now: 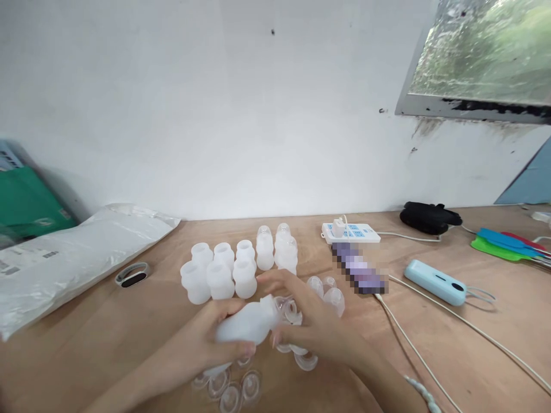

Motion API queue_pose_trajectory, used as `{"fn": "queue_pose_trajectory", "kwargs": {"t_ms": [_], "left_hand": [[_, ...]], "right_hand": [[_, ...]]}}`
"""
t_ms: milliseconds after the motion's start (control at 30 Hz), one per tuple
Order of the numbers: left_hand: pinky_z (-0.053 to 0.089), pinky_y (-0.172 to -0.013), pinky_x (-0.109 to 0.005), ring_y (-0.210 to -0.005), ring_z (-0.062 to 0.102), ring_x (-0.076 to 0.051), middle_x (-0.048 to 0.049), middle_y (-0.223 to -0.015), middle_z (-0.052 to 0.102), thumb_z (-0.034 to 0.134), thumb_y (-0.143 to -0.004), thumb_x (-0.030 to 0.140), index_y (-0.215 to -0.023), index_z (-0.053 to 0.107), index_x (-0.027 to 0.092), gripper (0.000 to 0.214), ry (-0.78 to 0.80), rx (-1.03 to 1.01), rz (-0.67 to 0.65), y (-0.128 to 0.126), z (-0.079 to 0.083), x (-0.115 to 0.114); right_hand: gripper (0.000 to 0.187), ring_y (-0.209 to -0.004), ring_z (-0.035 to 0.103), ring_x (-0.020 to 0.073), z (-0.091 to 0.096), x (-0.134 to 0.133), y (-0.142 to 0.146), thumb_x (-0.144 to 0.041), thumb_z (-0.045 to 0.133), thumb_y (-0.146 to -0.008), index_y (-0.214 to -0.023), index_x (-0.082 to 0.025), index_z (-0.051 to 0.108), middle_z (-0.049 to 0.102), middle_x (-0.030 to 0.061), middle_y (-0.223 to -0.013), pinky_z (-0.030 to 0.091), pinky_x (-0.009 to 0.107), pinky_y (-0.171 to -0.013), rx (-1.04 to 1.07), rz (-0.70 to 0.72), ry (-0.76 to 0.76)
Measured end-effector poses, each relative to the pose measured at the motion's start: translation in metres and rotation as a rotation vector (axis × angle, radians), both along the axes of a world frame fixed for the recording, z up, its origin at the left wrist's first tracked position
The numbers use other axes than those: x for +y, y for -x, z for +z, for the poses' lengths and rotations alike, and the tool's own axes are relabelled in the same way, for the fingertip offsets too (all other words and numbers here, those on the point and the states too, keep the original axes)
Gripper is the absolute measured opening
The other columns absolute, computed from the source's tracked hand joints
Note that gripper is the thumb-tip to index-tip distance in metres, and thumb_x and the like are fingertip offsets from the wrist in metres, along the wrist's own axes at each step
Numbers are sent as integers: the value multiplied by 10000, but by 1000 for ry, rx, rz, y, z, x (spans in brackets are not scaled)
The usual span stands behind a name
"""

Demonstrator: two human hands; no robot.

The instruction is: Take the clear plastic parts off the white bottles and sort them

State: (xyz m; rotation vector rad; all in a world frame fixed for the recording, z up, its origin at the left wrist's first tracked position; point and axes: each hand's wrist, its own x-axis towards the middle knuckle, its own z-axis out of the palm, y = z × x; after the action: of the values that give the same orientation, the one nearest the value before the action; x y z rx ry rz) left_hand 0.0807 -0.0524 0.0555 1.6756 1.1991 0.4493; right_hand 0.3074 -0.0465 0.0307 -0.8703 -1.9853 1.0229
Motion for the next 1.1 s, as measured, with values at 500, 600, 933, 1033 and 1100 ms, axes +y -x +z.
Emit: {"fn": "queue_pose_trajectory", "kwargs": {"t_ms": [500,600,933,1033,1100], "left_hand": [[467,-834,-348,-928,627,-263,-30,-978,695,726,-744,320,-965,715,210,247,-311,183,-102,-2,-1,-1],[491,-786,-325,-931,629,-269,-33,-1001,703,720,-753,397,-1012,709,198,327,-166,101,-57,4,3,2],[473,-774,-320,-865,616,-241,-25,-943,678,694,-824,418,-960,665,161,292,-251,78,-37,4,-3,8],[477,-861,-353,-965,619,-268,-44,-1048,684,706,-826,428,-1063,659,174,351,-286,45,-44,2,-10,7],[463,-933,-381,-1073,596,-289,-61,-1153,666,740,-804,406,-1201,614,197,466,-334,24,-33,5,-14,9]], "right_hand": [[293,-997,629,260,3,-2,-4,-423,645,-903,-1147,-262,660,685,58,-1051,523,409,-862,-195,-95,207],[286,-1105,596,260,6,-1,-11,-358,714,-864,-1132,-288,645,655,46,-1172,496,395,-930,-64,-95,24],[194,-858,613,198,6,-5,-3,-362,662,-880,-1026,-236,672,690,10,-941,492,314,-758,-229,-24,61],[145,-792,609,188,5,-7,-2,-352,628,-898,-975,-236,669,688,11,-885,476,288,-677,-251,-87,2],[151,-744,610,195,12,-7,-6,-353,625,-889,-976,-236,664,685,15,-829,461,287,-633,-326,-147,-41]]}}
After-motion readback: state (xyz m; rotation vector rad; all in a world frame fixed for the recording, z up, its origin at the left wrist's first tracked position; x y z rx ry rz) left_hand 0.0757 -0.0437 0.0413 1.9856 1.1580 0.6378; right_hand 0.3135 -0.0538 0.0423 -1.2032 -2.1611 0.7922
